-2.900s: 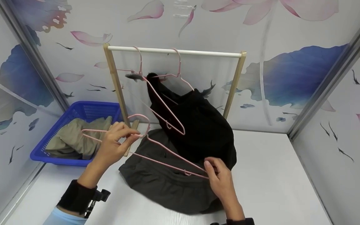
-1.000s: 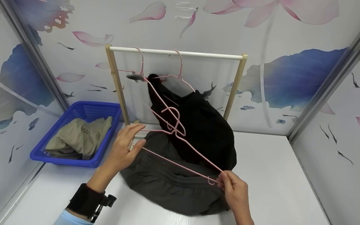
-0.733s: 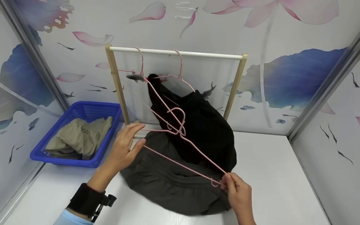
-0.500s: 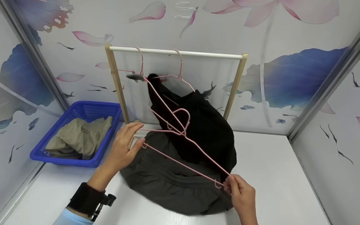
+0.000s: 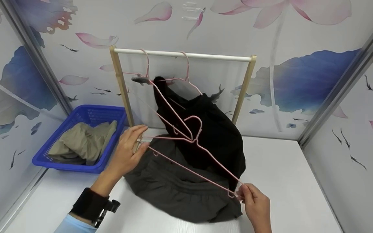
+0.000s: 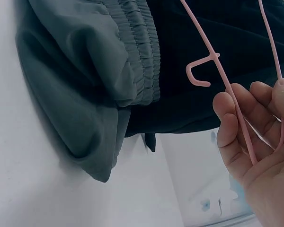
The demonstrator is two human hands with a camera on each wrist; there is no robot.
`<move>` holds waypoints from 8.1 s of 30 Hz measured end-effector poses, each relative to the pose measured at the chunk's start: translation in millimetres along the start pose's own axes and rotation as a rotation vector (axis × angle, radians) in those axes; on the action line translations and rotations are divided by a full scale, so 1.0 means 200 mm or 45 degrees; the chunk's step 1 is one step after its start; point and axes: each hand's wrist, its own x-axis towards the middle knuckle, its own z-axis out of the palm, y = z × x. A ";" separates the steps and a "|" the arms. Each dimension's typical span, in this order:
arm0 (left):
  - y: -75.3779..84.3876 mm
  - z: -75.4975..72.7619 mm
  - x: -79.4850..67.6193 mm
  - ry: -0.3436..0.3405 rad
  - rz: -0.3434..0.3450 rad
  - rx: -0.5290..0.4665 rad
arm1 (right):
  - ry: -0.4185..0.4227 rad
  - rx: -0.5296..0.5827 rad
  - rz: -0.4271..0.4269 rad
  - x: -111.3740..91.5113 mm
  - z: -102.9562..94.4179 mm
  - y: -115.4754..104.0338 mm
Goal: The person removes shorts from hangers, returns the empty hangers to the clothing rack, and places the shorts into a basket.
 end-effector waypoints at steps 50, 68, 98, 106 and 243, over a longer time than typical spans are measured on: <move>-0.05 -0.01 -0.02 -0.090 -0.176 0.169 | 0.144 -0.005 -0.049 0.08 -0.03 -0.12; -0.07 -0.02 -0.01 -0.139 -0.239 0.229 | 0.170 0.136 -0.227 0.15 0.00 -0.28; -0.11 -0.02 0.02 -0.176 -0.228 0.259 | 0.156 0.206 -0.464 0.27 0.04 -0.52; -0.10 -0.03 0.06 -0.209 -0.224 0.303 | 0.139 0.203 -0.514 0.32 0.06 -0.64; 0.17 0.68 -0.52 -0.725 -0.824 0.016 | 0.270 0.219 -0.434 -0.05 0.47 -0.26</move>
